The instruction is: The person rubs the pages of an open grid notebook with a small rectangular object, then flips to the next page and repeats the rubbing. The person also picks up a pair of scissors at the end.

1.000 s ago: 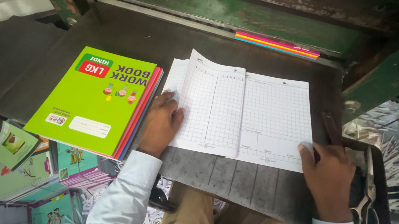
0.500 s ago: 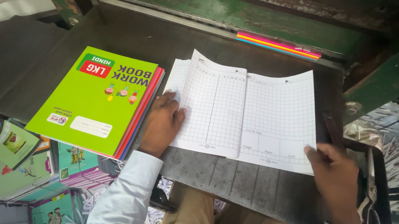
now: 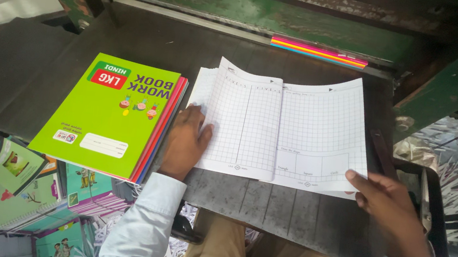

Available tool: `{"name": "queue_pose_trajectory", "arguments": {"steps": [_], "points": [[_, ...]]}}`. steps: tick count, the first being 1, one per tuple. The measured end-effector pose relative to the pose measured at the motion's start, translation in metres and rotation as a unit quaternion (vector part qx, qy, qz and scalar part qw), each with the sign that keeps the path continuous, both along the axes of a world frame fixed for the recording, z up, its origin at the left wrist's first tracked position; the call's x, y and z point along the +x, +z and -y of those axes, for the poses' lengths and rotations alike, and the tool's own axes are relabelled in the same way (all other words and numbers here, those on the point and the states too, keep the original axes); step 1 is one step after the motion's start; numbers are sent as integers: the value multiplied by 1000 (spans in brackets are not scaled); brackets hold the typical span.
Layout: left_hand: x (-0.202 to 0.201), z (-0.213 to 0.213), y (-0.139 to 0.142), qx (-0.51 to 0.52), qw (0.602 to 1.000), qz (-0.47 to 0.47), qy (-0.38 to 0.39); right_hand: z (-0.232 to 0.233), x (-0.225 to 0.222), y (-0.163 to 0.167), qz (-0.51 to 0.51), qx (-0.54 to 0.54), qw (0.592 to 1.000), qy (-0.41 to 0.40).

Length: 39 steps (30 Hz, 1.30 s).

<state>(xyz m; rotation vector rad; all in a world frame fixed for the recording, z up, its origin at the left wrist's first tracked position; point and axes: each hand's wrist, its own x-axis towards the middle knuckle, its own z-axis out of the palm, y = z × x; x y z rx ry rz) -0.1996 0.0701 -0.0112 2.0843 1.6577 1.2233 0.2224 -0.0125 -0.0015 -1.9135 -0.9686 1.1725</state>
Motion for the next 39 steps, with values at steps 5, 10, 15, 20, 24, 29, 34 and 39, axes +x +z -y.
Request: {"name": "queue_pose_trajectory", "arguments": {"steps": [5,10,15,20,24,29,34,39], "points": [[1,4,10,-4,1000,3,-14,-6,-12,3,-5,24,1000,-2],[8,2,19,69,993,-92,3,-3,-22,12,-6,43,999,-14],[39,7,30,81,990,-92,-67,-2,-33,24,-17,66,998,-7],[93,32,36,43,968,-26,-246,-2,-41,33,38,48,998,-19],[130,46,35,41,953,-35,-297,1,-41,31,33,70,997,-10],[155,47,28,32,946,-24,-321,0,-33,24,71,57,996,-7],[167,52,22,47,952,37,-300,1,-31,17,56,70,995,-31],[177,56,19,60,966,37,-249,9,-37,22,22,79,994,-75]]}}
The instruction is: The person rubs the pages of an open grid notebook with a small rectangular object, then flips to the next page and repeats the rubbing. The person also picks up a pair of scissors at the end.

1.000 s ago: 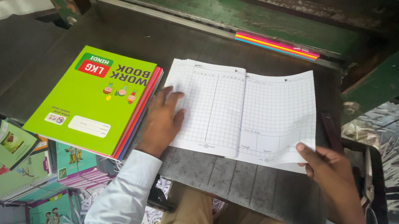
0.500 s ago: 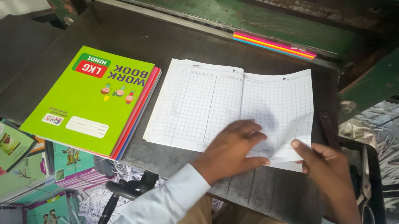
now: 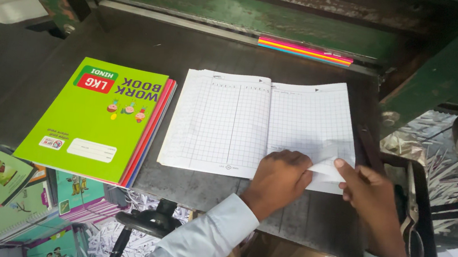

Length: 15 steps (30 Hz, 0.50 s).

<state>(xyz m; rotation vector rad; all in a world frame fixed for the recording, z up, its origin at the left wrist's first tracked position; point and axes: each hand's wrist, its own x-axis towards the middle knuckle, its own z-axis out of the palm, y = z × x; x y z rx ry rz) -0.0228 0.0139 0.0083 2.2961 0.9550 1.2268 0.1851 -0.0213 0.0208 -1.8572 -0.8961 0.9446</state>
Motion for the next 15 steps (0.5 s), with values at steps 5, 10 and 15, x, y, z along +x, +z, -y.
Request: {"name": "queue_pose_trajectory", "arguments": {"steps": [5,10,15], "points": [[4,1,-1,15,1000,-13,23,23,5,19,27,-6,999,-25],[5,3,-5,39,999,-18,23,54,21,27,82,16,995,-49],[8,3,-9,37,998,-27,31,84,48,24,239,-42,967,-74]]}}
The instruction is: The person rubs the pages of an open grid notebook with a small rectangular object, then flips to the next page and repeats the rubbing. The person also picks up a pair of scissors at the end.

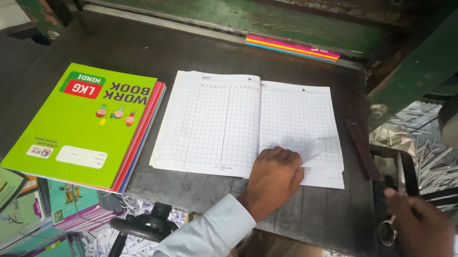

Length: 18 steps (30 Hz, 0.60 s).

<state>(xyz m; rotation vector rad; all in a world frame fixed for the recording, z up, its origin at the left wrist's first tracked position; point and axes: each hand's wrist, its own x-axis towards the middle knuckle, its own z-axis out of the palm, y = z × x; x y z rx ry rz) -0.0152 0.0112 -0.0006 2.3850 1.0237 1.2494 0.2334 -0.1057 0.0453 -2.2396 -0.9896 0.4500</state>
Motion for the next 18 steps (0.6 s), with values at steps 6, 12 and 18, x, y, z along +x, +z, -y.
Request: {"name": "queue_pose_trajectory", "arguments": {"steps": [6,12,18], "points": [[-1,0,-1,2,1000,2,-3,20,28,-12,123,-50,991,2],[-2,1,0,3,1000,10,-9,34,30,-24,157,-210,965,31],[-2,0,0,2,1000,4,-10,35,34,-45,96,-130,987,-5]]}}
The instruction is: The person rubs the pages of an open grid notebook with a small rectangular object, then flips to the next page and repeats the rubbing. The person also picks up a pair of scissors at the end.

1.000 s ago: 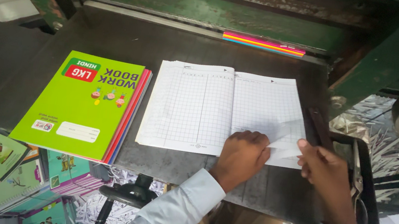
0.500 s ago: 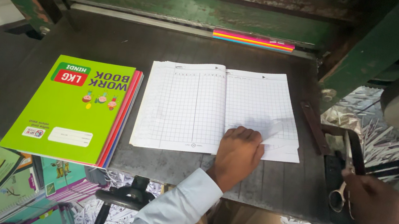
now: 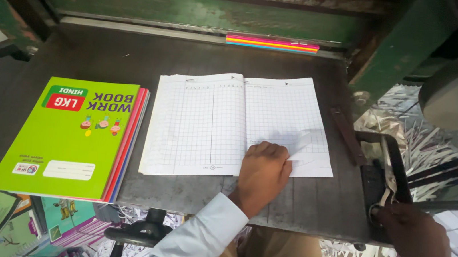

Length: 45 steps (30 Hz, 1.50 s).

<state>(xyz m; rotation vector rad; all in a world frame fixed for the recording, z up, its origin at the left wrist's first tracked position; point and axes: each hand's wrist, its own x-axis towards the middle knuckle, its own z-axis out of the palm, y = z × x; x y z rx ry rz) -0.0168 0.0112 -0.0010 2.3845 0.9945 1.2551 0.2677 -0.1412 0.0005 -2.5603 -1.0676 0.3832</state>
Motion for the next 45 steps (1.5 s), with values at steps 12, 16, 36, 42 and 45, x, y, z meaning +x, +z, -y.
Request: {"name": "queue_pose_trajectory", "arguments": {"steps": [12,16,36,42,45], "points": [[0,0,0,2,1000,0,-5,8,3,-8,84,-3,996,39],[0,-1,1,-7,1000,-5,-1,7,3,-8,83,-13,996,40],[1,1,3,2,1000,15,12,-21,35,-3,-11,-137,988,72],[0,0,2,-4,1000,17,4,-29,72,-26,-104,-185,976,41],[0,0,3,0,1000,19,6,-8,80,-26,-287,8,954,89]]}}
